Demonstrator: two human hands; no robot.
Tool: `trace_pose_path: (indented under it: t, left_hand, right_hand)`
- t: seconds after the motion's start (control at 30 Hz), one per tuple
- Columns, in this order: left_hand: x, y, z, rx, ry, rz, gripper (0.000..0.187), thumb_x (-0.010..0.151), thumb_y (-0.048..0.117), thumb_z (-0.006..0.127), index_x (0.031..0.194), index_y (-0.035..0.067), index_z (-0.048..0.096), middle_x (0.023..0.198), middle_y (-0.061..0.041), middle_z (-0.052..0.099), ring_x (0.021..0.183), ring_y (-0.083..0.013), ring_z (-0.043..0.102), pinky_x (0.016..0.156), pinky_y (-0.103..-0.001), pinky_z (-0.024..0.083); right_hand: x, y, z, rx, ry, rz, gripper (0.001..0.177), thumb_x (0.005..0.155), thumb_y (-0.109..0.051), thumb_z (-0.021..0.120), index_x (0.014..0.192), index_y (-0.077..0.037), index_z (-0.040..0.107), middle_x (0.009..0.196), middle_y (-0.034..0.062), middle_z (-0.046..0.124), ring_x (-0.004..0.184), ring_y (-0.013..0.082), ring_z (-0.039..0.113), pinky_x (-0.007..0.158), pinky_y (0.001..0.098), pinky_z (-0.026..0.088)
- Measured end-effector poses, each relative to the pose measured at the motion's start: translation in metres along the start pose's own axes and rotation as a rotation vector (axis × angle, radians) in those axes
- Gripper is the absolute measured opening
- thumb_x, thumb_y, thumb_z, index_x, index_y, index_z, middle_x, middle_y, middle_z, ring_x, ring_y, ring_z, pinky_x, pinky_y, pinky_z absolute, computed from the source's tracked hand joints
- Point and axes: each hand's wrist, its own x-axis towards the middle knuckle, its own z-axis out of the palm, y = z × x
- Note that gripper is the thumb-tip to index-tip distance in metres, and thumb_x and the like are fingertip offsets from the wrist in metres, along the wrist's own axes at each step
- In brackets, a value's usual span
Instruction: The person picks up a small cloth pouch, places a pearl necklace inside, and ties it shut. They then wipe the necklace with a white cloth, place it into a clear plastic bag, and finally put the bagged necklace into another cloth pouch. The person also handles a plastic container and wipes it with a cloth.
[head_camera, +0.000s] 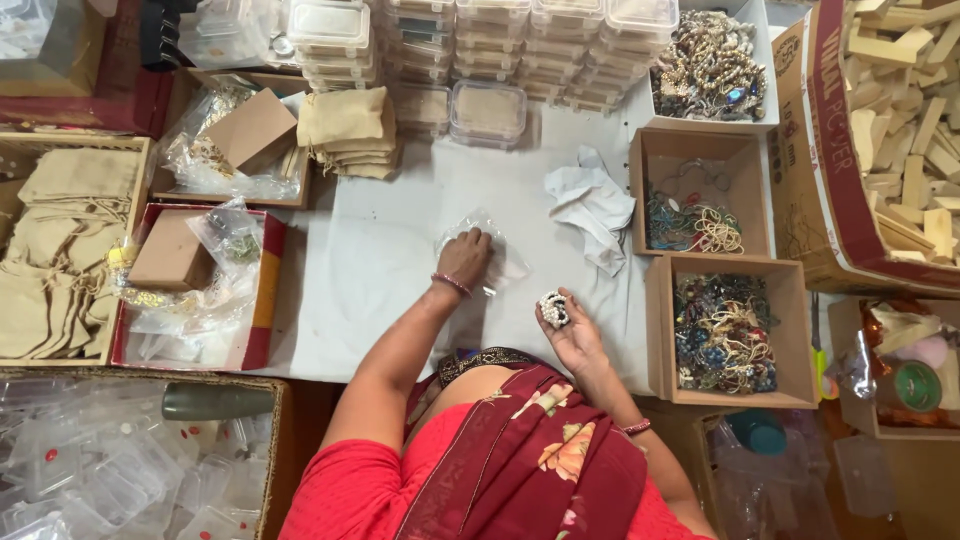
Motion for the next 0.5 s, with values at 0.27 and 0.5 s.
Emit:
trace_pose_path:
  t: [0.27, 0.5]
  left_hand:
    - [-0.034, 0.021, -0.045, 0.002, 0.183, 0.077, 0.086, 0.083, 0.068, 0.056, 0.143, 0.006, 0.053, 0.154, -0.020, 0.045, 0.143, -0.0355, 0.039, 0.113, -0.066, 0.024]
    - [-0.030, -0.016, 0.023, 0.144, 0.226, 0.255, 0.040, 0.095, 0.030, 0.056, 0.128, 0.007, 0.061, 0.128, -0.014, 0.059, 0.122, -0.0290, 0.056, 0.109, -0.050, 0.041]
  right_hand:
    - [0.003, 0.006, 0.006, -0.035, 0.009, -0.010, 0.031, 0.107, -0.023, 0.049, 0.133, -0.009, 0.057, 0.126, 0.0148, 0.062, 0.117, 0.0357, 0.063, 0.105, 0.0518, 0.053]
    - [-0.001, 0.018, 0.026, -0.074, 0.027, 0.013, 0.032, 0.106, -0.024, 0.049, 0.135, -0.010, 0.056, 0.127, 0.0146, 0.062, 0.117, 0.0342, 0.063, 0.104, 0.0507, 0.053]
